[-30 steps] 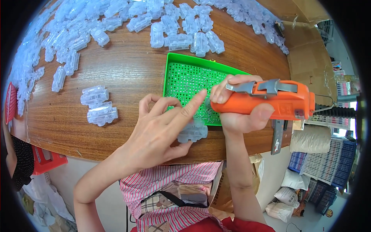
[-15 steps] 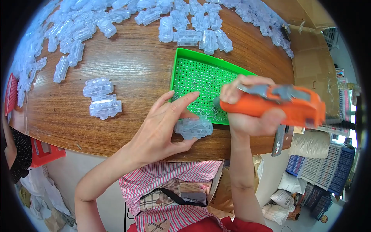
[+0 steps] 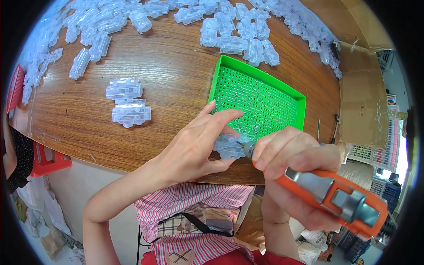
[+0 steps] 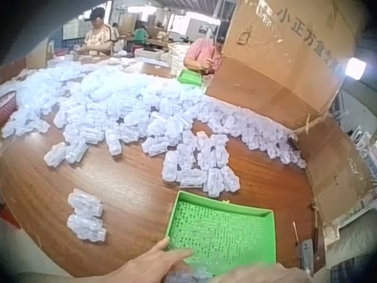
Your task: The person picks up a screw from a green tray by hand and places it into a clear plastic part. They then use a power screwdriver to drive the screw into the part, repeating this process for several screws before setting the finished part aside on the table.
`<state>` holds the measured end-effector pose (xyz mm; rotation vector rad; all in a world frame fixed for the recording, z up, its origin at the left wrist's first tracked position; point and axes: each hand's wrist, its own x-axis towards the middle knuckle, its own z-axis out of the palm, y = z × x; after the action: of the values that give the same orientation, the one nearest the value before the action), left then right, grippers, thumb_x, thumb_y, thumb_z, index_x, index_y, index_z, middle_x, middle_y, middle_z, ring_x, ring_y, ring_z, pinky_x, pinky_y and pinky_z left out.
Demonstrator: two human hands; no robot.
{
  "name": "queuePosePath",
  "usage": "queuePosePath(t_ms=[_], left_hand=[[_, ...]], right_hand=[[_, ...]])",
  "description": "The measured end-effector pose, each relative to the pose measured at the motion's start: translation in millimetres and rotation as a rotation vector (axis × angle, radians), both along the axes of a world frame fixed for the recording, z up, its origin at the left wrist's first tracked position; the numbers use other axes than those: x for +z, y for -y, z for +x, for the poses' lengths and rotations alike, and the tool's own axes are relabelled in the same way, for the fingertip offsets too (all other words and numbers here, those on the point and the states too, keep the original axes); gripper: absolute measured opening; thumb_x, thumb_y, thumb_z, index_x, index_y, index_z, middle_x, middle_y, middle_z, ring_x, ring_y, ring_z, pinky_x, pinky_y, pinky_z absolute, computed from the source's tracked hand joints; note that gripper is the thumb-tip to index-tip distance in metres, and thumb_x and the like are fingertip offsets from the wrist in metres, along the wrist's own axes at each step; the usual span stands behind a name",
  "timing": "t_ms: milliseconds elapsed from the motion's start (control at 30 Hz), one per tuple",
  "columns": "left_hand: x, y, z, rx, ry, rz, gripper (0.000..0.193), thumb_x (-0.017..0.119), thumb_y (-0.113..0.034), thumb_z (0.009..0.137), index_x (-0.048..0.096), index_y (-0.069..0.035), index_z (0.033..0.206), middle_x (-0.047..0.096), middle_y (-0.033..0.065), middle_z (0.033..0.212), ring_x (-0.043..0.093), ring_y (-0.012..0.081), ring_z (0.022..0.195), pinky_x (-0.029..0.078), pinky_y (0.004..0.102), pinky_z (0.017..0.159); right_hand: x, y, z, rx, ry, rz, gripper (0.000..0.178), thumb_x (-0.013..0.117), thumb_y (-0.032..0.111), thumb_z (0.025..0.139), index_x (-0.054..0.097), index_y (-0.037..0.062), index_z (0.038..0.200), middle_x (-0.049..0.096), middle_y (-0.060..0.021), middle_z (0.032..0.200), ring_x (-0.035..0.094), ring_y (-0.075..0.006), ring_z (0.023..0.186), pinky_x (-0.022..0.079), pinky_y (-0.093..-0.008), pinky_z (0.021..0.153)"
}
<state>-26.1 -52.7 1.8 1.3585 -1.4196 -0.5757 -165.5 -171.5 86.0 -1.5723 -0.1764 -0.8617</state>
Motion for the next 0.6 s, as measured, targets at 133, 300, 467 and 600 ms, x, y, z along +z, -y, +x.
queuePosePath(t_ms=[133,300,467,600], left_hand=[[0,2,0,-0.001,-0.023,-0.037,0.079,0.079,-0.011,0.070,0.039,-0.006,0.137,0.067,0.0129,0.102,0.060,0.0347,0.107,0.031,0.0548,0.113],[-4,0,2,-0.001,0.021,-0.060,0.075,0.078,-0.012,0.071,0.042,-0.007,0.136,0.066,0.0140,0.105,0.060,0.0346,0.107,0.032,0.0548,0.112],[18,-6,7,0.004,0.114,-0.060,0.070,0.075,-0.015,0.072,0.044,-0.005,0.134,0.064,0.0153,0.109,0.059,0.0348,0.106,0.039,0.0509,0.107],[64,-23,34,0.031,0.291,0.228,0.050,0.075,-0.015,0.072,0.056,-0.006,0.118,0.062,0.0140,0.108,0.057,0.0354,0.102,0.046,0.0456,0.095]], right_hand=[[1,-1,-2,0.010,-0.022,0.043,0.079,0.056,0.073,0.082,0.050,0.0015,0.115,0.059,-0.0106,0.073,0.058,-0.0228,0.064,0.051,-0.0349,0.054],[4,0,3,0.039,-0.017,0.084,0.082,0.057,0.073,0.082,0.049,0.0002,0.120,0.059,-0.0111,0.072,0.058,-0.0234,0.063,0.051,-0.0350,0.054],[12,4,11,0.062,0.017,0.110,0.086,0.057,0.073,0.082,0.048,-0.0010,0.125,0.060,-0.0117,0.071,0.058,-0.0241,0.063,0.051,-0.0351,0.054],[34,14,14,0.035,0.033,0.246,0.084,0.047,0.073,0.086,0.051,-0.0018,0.125,0.056,-0.0091,0.066,0.053,-0.0201,0.056,0.049,-0.0326,0.052]])
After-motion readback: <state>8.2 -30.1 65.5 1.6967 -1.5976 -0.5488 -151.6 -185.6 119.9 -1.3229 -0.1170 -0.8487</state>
